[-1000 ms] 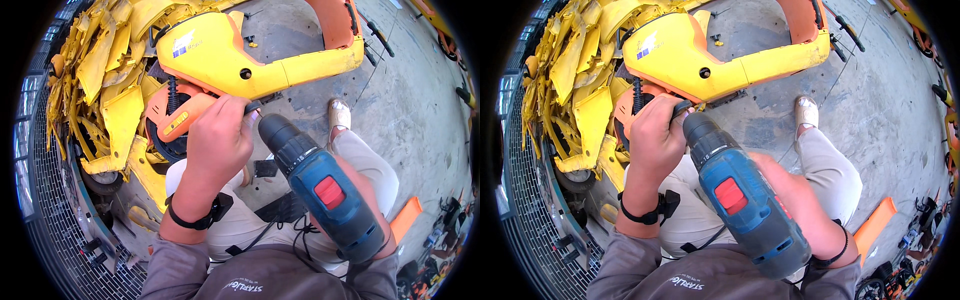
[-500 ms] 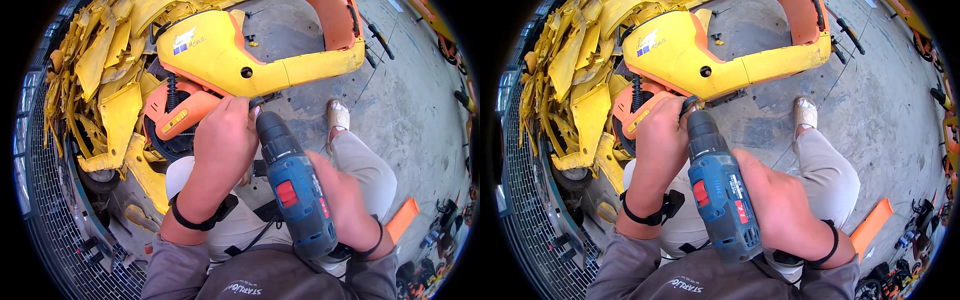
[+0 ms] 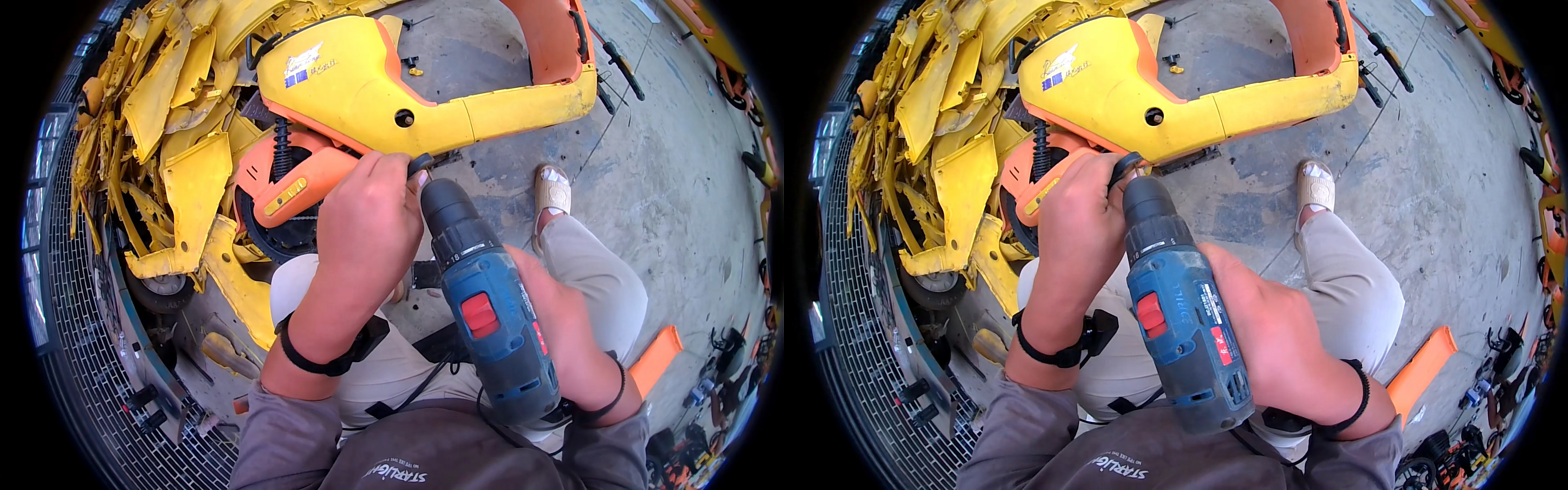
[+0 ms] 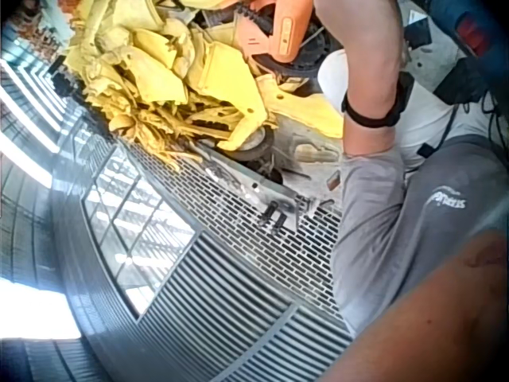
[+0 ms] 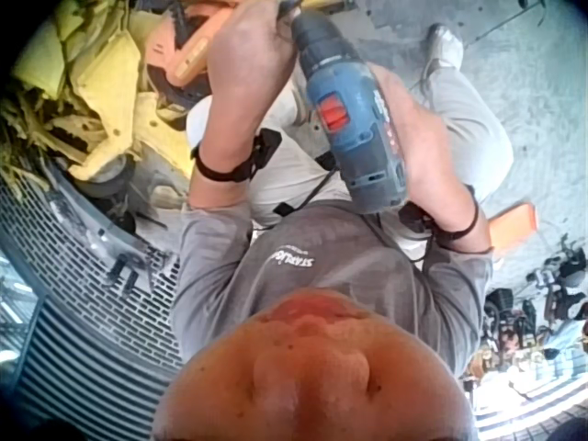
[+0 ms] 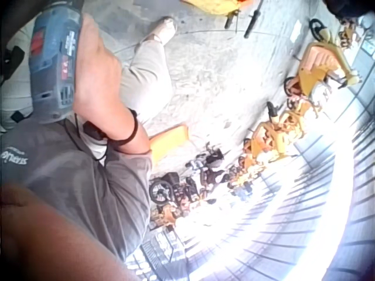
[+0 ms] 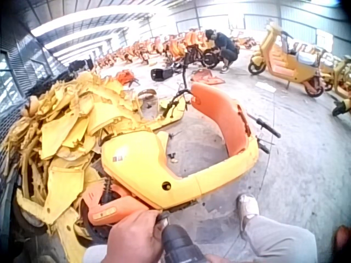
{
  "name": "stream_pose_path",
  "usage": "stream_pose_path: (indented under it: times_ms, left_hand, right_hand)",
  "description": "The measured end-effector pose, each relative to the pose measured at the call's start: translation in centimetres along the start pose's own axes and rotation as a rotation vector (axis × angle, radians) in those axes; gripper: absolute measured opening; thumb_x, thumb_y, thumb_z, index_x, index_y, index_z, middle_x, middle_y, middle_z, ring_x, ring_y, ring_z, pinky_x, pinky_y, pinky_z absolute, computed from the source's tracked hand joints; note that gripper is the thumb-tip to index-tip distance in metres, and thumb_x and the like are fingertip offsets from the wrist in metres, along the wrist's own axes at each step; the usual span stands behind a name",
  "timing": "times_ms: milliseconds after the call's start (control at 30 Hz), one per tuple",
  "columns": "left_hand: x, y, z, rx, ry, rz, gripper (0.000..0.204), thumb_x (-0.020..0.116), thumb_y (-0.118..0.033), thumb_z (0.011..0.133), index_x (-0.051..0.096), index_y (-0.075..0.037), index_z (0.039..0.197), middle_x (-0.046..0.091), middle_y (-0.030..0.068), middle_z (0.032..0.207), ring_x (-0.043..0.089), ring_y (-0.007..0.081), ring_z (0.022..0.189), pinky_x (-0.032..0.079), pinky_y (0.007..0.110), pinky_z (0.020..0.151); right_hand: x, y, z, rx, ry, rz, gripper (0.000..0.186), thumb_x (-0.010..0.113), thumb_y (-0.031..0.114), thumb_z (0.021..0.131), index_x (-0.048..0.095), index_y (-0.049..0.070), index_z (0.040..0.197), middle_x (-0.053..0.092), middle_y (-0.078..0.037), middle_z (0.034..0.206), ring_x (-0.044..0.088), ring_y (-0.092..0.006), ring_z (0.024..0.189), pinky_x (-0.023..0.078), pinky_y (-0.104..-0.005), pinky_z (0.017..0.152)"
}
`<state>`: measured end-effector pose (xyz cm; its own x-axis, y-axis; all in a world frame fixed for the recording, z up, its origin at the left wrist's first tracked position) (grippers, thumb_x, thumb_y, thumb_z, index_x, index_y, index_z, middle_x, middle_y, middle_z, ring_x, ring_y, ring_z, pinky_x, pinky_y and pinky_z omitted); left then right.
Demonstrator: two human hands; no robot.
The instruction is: The person uses a power drill to enlarge or clean a hole in a metal bracket, then holds the bracket and drills into a different section.
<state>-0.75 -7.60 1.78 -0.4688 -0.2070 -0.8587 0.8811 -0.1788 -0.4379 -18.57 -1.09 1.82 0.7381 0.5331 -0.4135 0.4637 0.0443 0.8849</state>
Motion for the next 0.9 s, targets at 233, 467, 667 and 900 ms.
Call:
stream_pose_path:
  times_ms: [233, 467, 667, 900]
  left_hand:
    - [0.0, -0.1, 0.2, 0.016, -0.017, -0.056, 0.013, 0.069, -0.009, 0.083, 0.064, 0.0, 0.091, 0.061, 0.0152, 0.081, 0.062, 0.0366, 0.073, 0.05, 0.043, 0.065]
    - [-0.2, 0.0, 0.3, 0.024, -0.024, -0.124, 0.014, 0.071, -0.007, 0.081, 0.063, 0.0, 0.09, 0.06, 0.0154, 0.079, 0.061, 0.0364, 0.072, 0.049, 0.042, 0.064]
    - [-0.4, 0.3, 0.3, 0.059, -0.008, -0.103, 0.015, 0.072, -0.007, 0.079, 0.063, -0.001, 0.09, 0.06, 0.0144, 0.08, 0.061, 0.0351, 0.073, 0.049, 0.041, 0.063]
    - [-1.0, 0.1, 0.6, 0.105, 0.035, -0.122, 0.016, 0.067, 0.004, 0.08, 0.066, 0.001, 0.095, 0.064, 0.0144, 0.081, 0.062, 0.0305, 0.073, 0.05, 0.035, 0.066]
  right_hand:
    - [-0.1, -1.0, -0.4, 0.027, 0.01, 0.168, 0.082, 0.078, 0.025, 0.073, 0.037, 0.008, 0.142, 0.07, -0.015, 0.097, 0.071, -0.0331, 0.086, 0.055, -0.0377, 0.074]
    - [0.0, -1.5, -0.7, 0.122, 0.056, 0.356, 0.072, 0.074, 0.015, 0.079, 0.039, 0.01, 0.142, 0.069, -0.01, 0.105, 0.071, -0.0225, 0.091, 0.054, -0.0306, 0.08]
    - [-0.4, -0.8, -0.6, 0.132, 0.03, 0.443, 0.053, 0.06, 0.006, 0.092, 0.042, 0.01, 0.141, 0.065, -0.002, 0.107, 0.063, -0.0096, 0.093, 0.051, -0.0246, 0.082]
    - [-2.1, -1.9, -0.9, 0.176, -0.083, 0.448, 0.042, 0.064, 0.005, 0.087, 0.05, 0.005, 0.126, 0.063, -0.004, 0.097, 0.06, -0.0109, 0.081, 0.05, -0.0255, 0.074]
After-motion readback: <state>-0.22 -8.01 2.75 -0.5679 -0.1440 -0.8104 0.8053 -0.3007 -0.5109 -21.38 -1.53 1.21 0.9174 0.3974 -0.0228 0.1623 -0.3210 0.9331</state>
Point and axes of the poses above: each hand's wrist, its own z-axis towards the middle knuckle, its own x-axis out of the palm, y = z × x, the point moved 6 cm from there along z, towards the middle knuckle
